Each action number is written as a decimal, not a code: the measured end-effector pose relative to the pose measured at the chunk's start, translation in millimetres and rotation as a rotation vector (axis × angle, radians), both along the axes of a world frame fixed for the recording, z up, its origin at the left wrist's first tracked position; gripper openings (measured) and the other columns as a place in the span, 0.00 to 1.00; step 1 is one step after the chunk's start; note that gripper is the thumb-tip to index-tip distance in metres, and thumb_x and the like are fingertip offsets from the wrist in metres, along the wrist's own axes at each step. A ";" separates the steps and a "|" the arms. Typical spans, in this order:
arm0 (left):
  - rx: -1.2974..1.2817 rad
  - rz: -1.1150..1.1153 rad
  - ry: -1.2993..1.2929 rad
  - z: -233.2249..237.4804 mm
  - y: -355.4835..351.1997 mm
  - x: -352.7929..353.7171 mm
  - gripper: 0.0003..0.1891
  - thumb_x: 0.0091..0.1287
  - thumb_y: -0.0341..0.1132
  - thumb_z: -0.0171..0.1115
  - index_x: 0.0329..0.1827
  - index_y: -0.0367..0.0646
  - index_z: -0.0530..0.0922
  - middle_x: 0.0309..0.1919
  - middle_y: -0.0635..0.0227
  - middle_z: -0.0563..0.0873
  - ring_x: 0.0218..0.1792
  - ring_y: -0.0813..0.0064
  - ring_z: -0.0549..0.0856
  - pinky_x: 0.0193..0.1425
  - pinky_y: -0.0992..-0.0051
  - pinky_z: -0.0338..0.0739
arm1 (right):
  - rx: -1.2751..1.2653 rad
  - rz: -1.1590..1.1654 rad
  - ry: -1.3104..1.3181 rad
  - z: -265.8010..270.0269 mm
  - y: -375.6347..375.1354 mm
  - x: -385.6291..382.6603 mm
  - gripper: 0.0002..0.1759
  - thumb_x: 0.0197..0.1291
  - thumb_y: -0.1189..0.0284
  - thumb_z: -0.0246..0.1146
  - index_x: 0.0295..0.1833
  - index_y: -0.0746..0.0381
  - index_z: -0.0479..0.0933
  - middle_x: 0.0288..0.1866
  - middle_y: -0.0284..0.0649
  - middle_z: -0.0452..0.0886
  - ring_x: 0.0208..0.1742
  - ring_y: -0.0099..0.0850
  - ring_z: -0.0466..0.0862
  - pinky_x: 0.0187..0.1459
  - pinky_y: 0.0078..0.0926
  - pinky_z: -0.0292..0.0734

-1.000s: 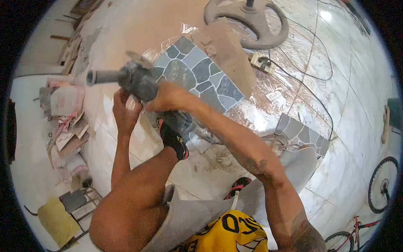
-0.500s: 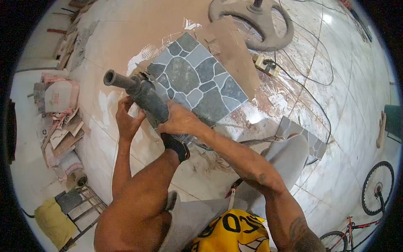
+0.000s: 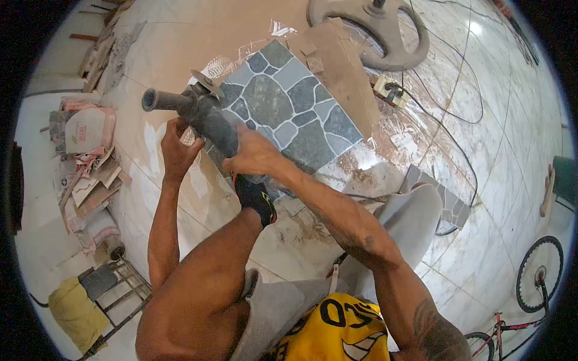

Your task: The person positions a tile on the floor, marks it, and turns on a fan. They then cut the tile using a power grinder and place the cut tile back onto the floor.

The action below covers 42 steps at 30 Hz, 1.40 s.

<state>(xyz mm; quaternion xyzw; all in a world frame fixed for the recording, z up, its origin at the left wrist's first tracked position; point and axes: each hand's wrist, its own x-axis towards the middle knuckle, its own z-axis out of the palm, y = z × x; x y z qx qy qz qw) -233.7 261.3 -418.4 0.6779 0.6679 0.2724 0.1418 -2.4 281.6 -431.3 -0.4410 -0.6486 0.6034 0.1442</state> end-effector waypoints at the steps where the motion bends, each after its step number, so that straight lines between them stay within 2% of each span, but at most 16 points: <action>1: -0.019 0.001 -0.010 -0.7 -1.8 0.4 0.30 0.52 0.26 0.72 0.59 0.32 0.71 0.50 0.52 0.84 0.54 0.63 0.86 0.63 0.66 0.79 | 0.004 -0.008 0.032 -1.7 -1.9 1.2 0.45 0.41 0.62 0.73 0.63 0.78 0.67 0.48 0.64 0.82 0.52 0.52 0.84 0.54 0.38 0.77; 4: 0.045 -0.003 -0.102 -3.1 2.8 4.0 0.23 0.56 0.25 0.68 0.56 0.33 0.73 0.48 0.57 0.85 0.49 0.64 0.87 0.56 0.68 0.81 | 0.034 -0.023 0.067 -10.9 7.0 0.3 0.44 0.41 0.62 0.72 0.62 0.77 0.68 0.49 0.64 0.82 0.52 0.52 0.83 0.56 0.39 0.76; 7: -0.136 0.245 -0.443 -5.7 4.5 19.7 0.22 0.63 0.31 0.67 0.59 0.37 0.73 0.49 0.63 0.84 0.47 0.67 0.86 0.55 0.67 0.80 | 0.041 -0.028 0.008 -15.2 14.1 -5.5 0.44 0.40 0.60 0.73 0.60 0.77 0.69 0.48 0.64 0.82 0.52 0.54 0.83 0.55 0.41 0.77; 10: -0.447 0.326 -1.323 -20.1 4.9 29.4 0.23 0.67 0.40 0.66 0.61 0.41 0.73 0.49 0.66 0.83 0.46 0.68 0.85 0.53 0.67 0.78 | 0.053 -0.033 -0.008 -15.1 24.2 -9.0 0.45 0.36 0.57 0.73 0.56 0.79 0.70 0.46 0.65 0.82 0.51 0.56 0.84 0.53 0.43 0.78; 11: -0.474 0.367 -1.337 -18.1 9.0 39.5 0.26 0.66 0.50 0.67 0.58 0.39 0.76 0.48 0.65 0.84 0.45 0.71 0.83 0.52 0.66 0.77 | 0.078 -0.031 -0.004 -25.7 26.6 -13.6 0.45 0.36 0.57 0.73 0.56 0.79 0.70 0.46 0.65 0.81 0.51 0.56 0.84 0.53 0.43 0.78; 15: -0.416 0.514 -1.217 -43.2 38.9 51.1 0.23 0.61 0.45 0.74 0.48 0.34 0.81 0.42 0.65 0.85 0.41 0.73 0.85 0.46 0.70 0.78 | 0.084 0.022 -0.064 -33.6 40.8 -22.3 0.42 0.39 0.57 0.72 0.58 0.72 0.72 0.48 0.63 0.82 0.52 0.54 0.83 0.56 0.41 0.76; 17: -0.368 0.559 -1.144 -53.9 51.5 53.5 0.20 0.58 0.42 0.77 0.43 0.34 0.83 0.39 0.66 0.86 0.36 0.75 0.85 0.42 0.72 0.79 | 0.115 -0.005 -0.093 -38.6 47.1 -28.7 0.43 0.38 0.55 0.73 0.56 0.73 0.72 0.47 0.63 0.82 0.51 0.55 0.83 0.55 0.42 0.77; 20: -0.339 0.574 -1.167 -72.4 60.3 51.1 0.21 0.58 0.38 0.77 0.44 0.28 0.81 0.39 0.62 0.86 0.34 0.73 0.86 0.41 0.72 0.82 | 0.138 -0.047 -0.145 -41.9 44.5 -33.8 0.43 0.38 0.54 0.73 0.54 0.75 0.72 0.46 0.63 0.82 0.49 0.56 0.84 0.52 0.44 0.78; 23: -0.306 0.583 -1.133 -85.3 63.1 52.7 0.20 0.59 0.38 0.76 0.43 0.29 0.82 0.37 0.62 0.86 0.33 0.73 0.86 0.38 0.73 0.81 | 0.183 -0.090 -0.197 -58.7 38.2 -39.9 0.42 0.39 0.54 0.74 0.53 0.76 0.71 0.45 0.63 0.82 0.48 0.57 0.84 0.50 0.46 0.79; 26: -0.258 0.605 -1.103 -90.3 65.6 53.0 0.13 0.57 0.35 0.75 0.38 0.34 0.85 0.34 0.66 0.87 0.30 0.76 0.85 0.35 0.74 0.79 | 0.191 -0.182 -0.245 -68.6 31.8 -50.7 0.40 0.40 0.56 0.75 0.51 0.76 0.71 0.43 0.64 0.82 0.48 0.58 0.84 0.50 0.47 0.79; 29: -0.269 0.575 -1.090 -103.8 70.9 41.3 0.14 0.57 0.37 0.75 0.36 0.35 0.85 0.33 0.66 0.87 0.29 0.76 0.85 0.35 0.73 0.79 | 0.234 -0.221 -0.251 -78.5 32.9 -59.2 0.37 0.41 0.57 0.75 0.49 0.75 0.71 0.42 0.64 0.83 0.47 0.58 0.85 0.49 0.47 0.80; 32: -0.319 0.524 -1.012 -111.4 77.2 30.6 0.20 0.59 0.42 0.75 0.41 0.31 0.83 0.37 0.64 0.86 0.33 0.75 0.85 0.37 0.73 0.80 | 0.270 -0.225 -0.258 -88.4 38.3 -65.6 0.36 0.41 0.57 0.74 0.47 0.74 0.72 0.40 0.63 0.83 0.44 0.58 0.85 0.47 0.47 0.81; 35: -0.295 0.539 -0.999 -111.5 80.1 36.0 0.19 0.60 0.41 0.75 0.41 0.31 0.83 0.37 0.64 0.86 0.33 0.74 0.85 0.38 0.74 0.80 | 0.263 -0.231 -0.277 -90.9 44.3 -66.2 0.36 0.42 0.56 0.76 0.47 0.72 0.71 0.39 0.60 0.83 0.43 0.57 0.85 0.45 0.49 0.81; 38: -0.279 0.542 -1.083 -113.4 78.7 33.9 0.20 0.60 0.41 0.75 0.42 0.30 0.83 0.36 0.64 0.86 0.33 0.73 0.86 0.38 0.73 0.81 | 0.296 -0.219 -0.259 -94.5 43.3 -68.2 0.36 0.41 0.55 0.77 0.46 0.71 0.71 0.38 0.59 0.84 0.42 0.57 0.86 0.44 0.49 0.81; 41: -0.186 0.581 -1.155 -120.6 79.9 29.7 0.14 0.57 0.37 0.76 0.37 0.34 0.85 0.33 0.66 0.86 0.30 0.75 0.85 0.36 0.72 0.80 | 0.372 -0.228 -0.220 -97.4 43.4 -72.7 0.37 0.40 0.55 0.78 0.45 0.71 0.71 0.37 0.59 0.84 0.41 0.56 0.86 0.43 0.49 0.81; 42: -0.195 0.570 -1.144 -122.7 78.4 27.1 0.16 0.58 0.38 0.76 0.38 0.33 0.84 0.34 0.65 0.86 0.31 0.74 0.85 0.37 0.71 0.81 | 0.394 -0.232 -0.207 -99.0 41.0 -75.4 0.37 0.39 0.55 0.78 0.45 0.72 0.71 0.37 0.59 0.84 0.40 0.56 0.86 0.43 0.49 0.81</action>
